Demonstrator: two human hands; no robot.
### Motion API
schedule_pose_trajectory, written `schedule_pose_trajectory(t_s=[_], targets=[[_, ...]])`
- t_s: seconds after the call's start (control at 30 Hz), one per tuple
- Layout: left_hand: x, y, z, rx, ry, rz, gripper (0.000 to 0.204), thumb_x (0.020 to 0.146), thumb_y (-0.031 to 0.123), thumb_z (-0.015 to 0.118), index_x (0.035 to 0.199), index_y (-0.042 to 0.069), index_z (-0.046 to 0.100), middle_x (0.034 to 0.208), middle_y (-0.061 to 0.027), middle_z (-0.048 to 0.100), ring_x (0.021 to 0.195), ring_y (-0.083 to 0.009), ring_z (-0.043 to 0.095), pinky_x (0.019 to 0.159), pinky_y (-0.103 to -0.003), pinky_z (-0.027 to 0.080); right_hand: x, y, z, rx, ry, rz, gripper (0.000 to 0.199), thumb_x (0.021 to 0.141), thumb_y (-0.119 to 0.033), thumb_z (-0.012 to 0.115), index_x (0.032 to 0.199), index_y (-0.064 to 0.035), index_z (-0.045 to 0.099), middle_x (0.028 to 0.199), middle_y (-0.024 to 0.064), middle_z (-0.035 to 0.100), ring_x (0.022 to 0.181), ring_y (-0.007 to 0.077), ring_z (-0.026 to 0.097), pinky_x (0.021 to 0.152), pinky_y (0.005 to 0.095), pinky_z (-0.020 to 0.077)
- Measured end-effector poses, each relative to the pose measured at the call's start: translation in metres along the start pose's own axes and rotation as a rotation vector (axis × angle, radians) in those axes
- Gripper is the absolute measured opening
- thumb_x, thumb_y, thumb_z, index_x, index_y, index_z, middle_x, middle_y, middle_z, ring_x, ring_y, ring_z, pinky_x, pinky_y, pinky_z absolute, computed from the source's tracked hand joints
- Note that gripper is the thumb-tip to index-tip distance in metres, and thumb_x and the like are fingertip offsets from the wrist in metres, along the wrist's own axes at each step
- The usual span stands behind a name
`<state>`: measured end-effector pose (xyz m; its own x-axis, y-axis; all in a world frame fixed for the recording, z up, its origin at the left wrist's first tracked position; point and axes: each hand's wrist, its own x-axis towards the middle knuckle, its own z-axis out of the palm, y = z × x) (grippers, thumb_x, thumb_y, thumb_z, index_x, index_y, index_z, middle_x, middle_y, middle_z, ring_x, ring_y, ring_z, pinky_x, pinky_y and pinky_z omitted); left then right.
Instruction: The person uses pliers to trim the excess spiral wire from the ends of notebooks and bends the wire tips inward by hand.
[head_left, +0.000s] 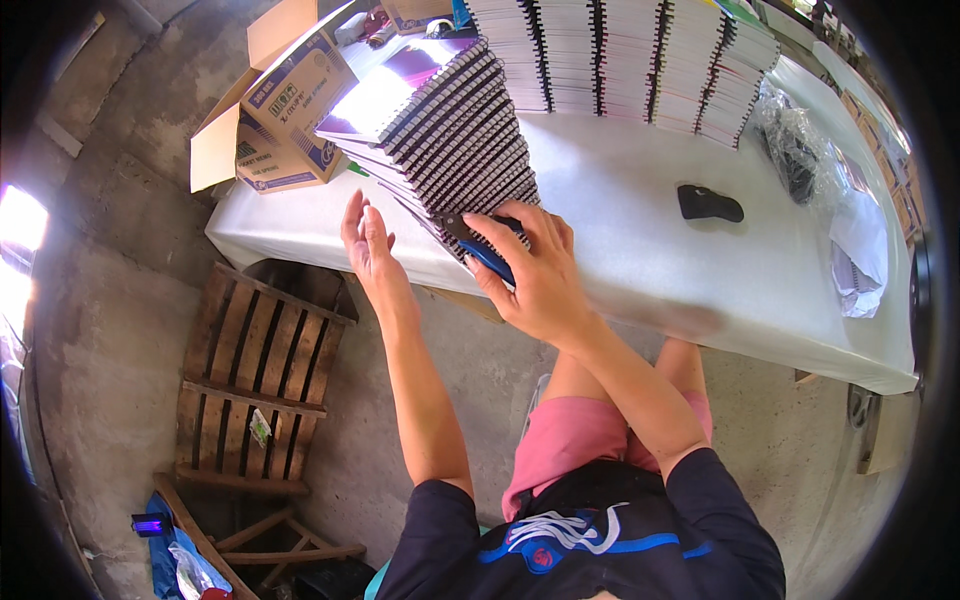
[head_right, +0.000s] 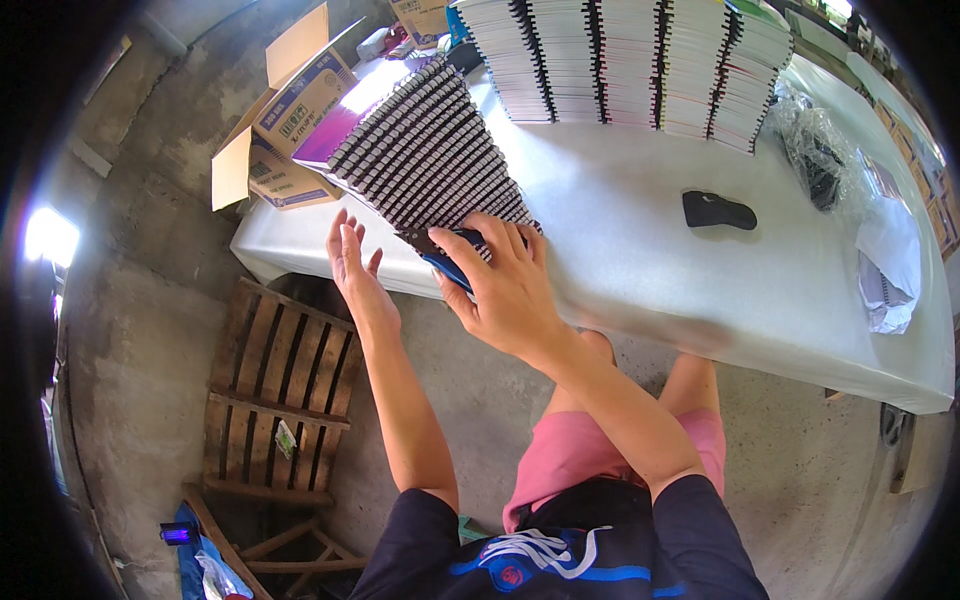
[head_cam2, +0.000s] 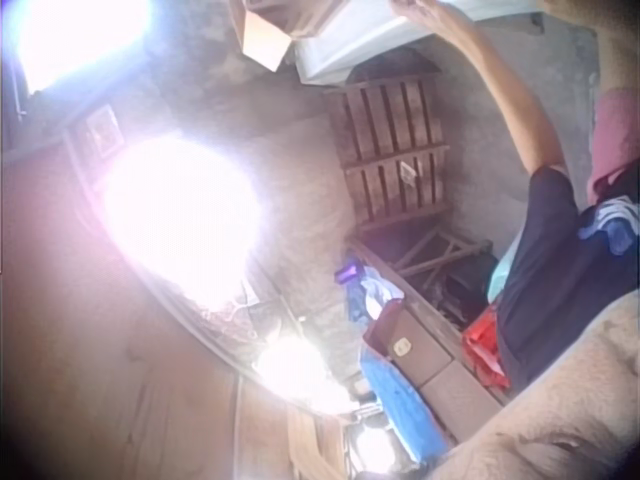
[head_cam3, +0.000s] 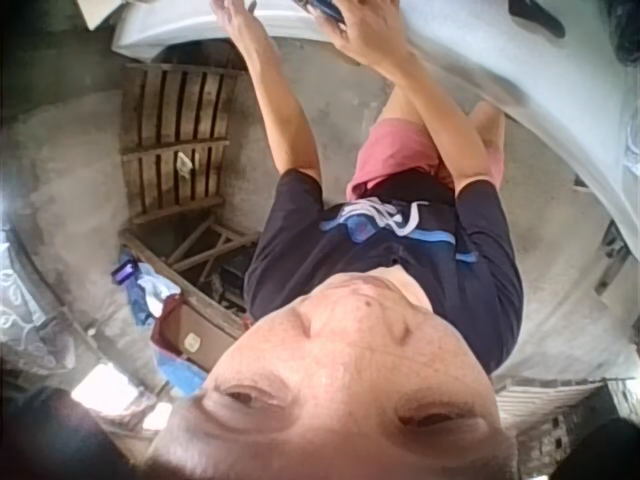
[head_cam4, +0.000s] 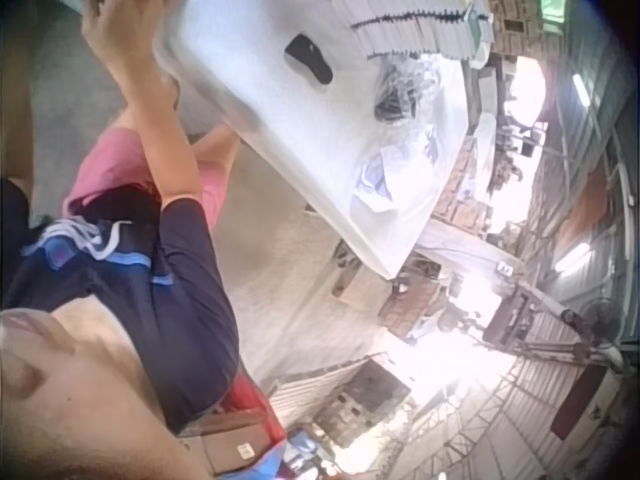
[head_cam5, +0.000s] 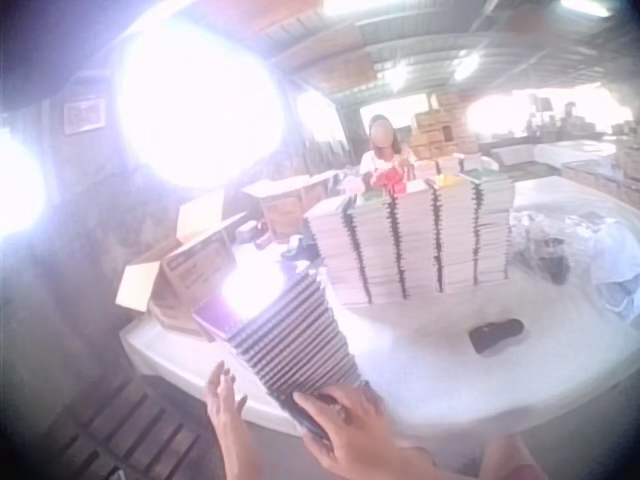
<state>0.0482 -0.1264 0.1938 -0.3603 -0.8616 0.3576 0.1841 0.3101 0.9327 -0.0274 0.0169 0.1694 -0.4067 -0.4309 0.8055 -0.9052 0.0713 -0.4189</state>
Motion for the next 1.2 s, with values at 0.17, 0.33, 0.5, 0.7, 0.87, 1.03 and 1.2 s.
schedule_pose_trajectory(t_s=[0.17,0.33,0.5,0.7,0.87,1.03,1.2], targets=[[0.013,-0.006,0.009,-0.124,-0.122,0.062,0.065,0.090,0.058,0.038,0.137,0.013,0.039,0.140,-0.0085,0.037,0.133,-0.0257,0.027,0.102,-0.049,0.020,0.000,-0.001,0.001,0.046,-0.027,0.015,0.036,0.083,-0.024,0.063,0.117,-0.0151,0.056,0.104,0.0088,0.050,0.092,0.0250,0.052,0.079,0.0395,0.0405],[0.010,-0.010,0.017,-0.211,-0.139,0.044,0.074,0.087,0.064,0.039,0.142,0.016,0.030,0.147,-0.0078,0.026,0.137,-0.0287,0.020,0.105,-0.049,0.017,0.009,-0.006,-0.005,0.575,-0.204,0.317,0.029,0.085,-0.023,0.061,0.111,-0.0092,0.057,0.090,0.0103,0.055,0.078,0.0223,0.058,0.062,0.0332,0.0470],[0.010,-0.010,0.020,-0.273,-0.052,0.083,0.080,0.086,0.068,0.035,0.147,0.021,0.015,0.150,-0.0086,0.020,0.138,-0.0322,0.015,0.106,-0.054,0.012,0.013,-0.005,-0.014,1.095,-0.404,0.792,0.028,0.087,-0.024,0.059,0.107,-0.0056,0.057,0.076,0.0109,0.058,0.071,0.0202,0.060,0.058,0.0332,0.0468],[0.028,0.038,0.014,-0.068,0.131,0.558,0.075,0.086,0.068,0.031,0.142,0.019,0.026,0.146,-0.0092,0.026,0.137,-0.0286,0.021,0.106,-0.057,0.012,-0.007,0.000,-0.001,0.064,0.025,0.085,0.044,0.076,-0.022,0.068,0.118,-0.0175,0.055,0.112,0.0094,0.048,0.102,0.0253,0.050,0.090,0.0457,0.0324],[0.064,0.045,0.011,0.008,-0.085,0.753,0.073,0.088,0.068,0.023,0.121,0.013,0.056,0.139,-0.0078,0.038,0.133,-0.0218,0.030,0.109,-0.047,0.015,0.006,-0.003,-0.001,-0.024,0.088,-0.025,0.046,0.076,-0.023,0.069,0.120,-0.0185,0.056,0.109,0.0088,0.049,0.099,0.0240,0.051,0.090,0.0465,0.0323],[0.077,0.032,0.009,-0.191,-0.325,0.660,0.064,0.094,0.058,0.023,0.121,0.007,0.051,0.137,-0.0085,0.038,0.127,-0.0216,0.035,0.100,-0.040,0.033,0.008,0.002,0.005,-0.012,0.054,-0.034,0.044,0.075,-0.022,0.070,0.118,-0.0174,0.058,0.110,0.0086,0.049,0.098,0.0231,0.051,0.089,0.0432,0.0335],[0.075,0.027,0.016,-0.313,-0.318,0.595,0.046,0.096,0.044,0.033,0.120,0.008,0.048,0.134,-0.0058,0.040,0.121,-0.0186,0.042,0.093,-0.034,0.043,0.008,0.009,0.005,0.065,0.007,-0.056,0.041,0.078,-0.021,0.067,0.118,-0.0152,0.059,0.103,0.0084,0.052,0.091,0.0226,0.054,0.081,0.0396,0.0395]])
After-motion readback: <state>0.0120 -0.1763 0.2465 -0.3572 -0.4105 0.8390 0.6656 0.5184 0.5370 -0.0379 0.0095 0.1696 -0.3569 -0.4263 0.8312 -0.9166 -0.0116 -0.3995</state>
